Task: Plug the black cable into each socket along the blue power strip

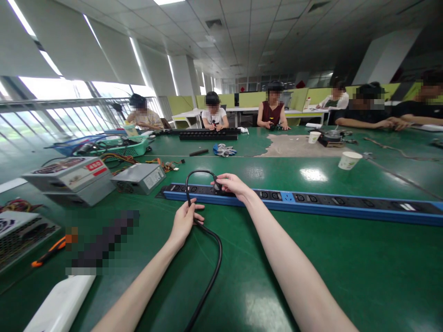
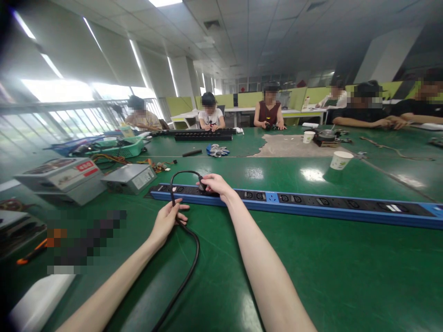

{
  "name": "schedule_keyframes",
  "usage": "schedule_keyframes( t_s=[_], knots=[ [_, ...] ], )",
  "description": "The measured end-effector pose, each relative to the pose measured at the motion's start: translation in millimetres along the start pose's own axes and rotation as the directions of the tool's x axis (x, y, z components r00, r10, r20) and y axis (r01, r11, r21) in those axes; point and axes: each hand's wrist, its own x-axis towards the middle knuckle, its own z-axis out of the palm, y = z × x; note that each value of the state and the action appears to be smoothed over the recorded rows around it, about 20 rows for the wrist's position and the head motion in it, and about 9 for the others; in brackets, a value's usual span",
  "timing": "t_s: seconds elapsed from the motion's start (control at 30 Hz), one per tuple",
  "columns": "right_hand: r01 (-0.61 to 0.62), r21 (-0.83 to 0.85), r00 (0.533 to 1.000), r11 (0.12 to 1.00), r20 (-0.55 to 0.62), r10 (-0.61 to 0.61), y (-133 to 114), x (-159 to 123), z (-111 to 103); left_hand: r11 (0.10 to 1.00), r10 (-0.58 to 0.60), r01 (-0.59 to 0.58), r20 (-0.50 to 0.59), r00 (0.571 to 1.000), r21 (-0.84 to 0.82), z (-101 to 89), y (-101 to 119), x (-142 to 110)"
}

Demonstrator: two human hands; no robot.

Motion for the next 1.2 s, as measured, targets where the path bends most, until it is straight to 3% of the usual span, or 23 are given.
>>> schedule_keyframes(
  t_s=[0.13,0.2,0.43,0.57,0.67,0.83,0.97,1.07,1.2],
  knots=[
    [0.001,0.098,0.974,0.995,0.226,-0.023,1.2,-4.4,-8.5,1.000,0.010,-0.010,-0.011,1.000,-0.006,-1.1,1.6,-1.1],
    [0.021,0.117,0.962,0.993,0.266,-0.052,3.9,-4.1,-10.6,1.000,0.009,-0.009,-0.012,1.000,-0.019,-1.6,3.9,-1.7],
    [0.063,0.231,0.984,0.971,0.151,-0.100,9.9,1.1,-4.5,0.993,-0.122,0.121,0.088,0.989,0.017,-1.7,13.0,-2.7],
    [0.048,0.199,0.998,0.979,0.036,-0.056,11.1,0.6,6.9,0.992,-0.117,0.119,0.043,0.992,-0.051,-3.9,7.7,1.5],
    [0.007,0.180,0.999,0.984,-0.040,0.001,11.5,1.4,15.0,0.995,-0.046,0.044,-0.017,0.999,-0.084,-7.3,0.5,5.6],
    [-0.023,0.257,0.996,0.966,-0.075,0.043,11.1,7.2,17.2,0.992,0.121,-0.116,-0.108,0.987,0.052,-11.2,-9.3,9.1],
    [-0.103,0.305,0.988,0.947,-0.076,0.132,12.0,13.4,15.9,0.904,0.340,-0.258,-0.207,0.917,0.340,-11.0,-10.7,8.1],
    [-0.130,0.314,0.981,0.940,-0.100,0.169,14.3,18.2,16.9,0.747,0.509,-0.358,-0.135,0.850,0.560,-8.4,-6.5,4.1],
    [-0.135,0.286,0.977,0.949,-0.123,0.176,16.0,27.2,16.8,0.590,0.571,-0.436,0.030,0.820,0.680,-3.8,-1.1,-0.3]
  ],
)
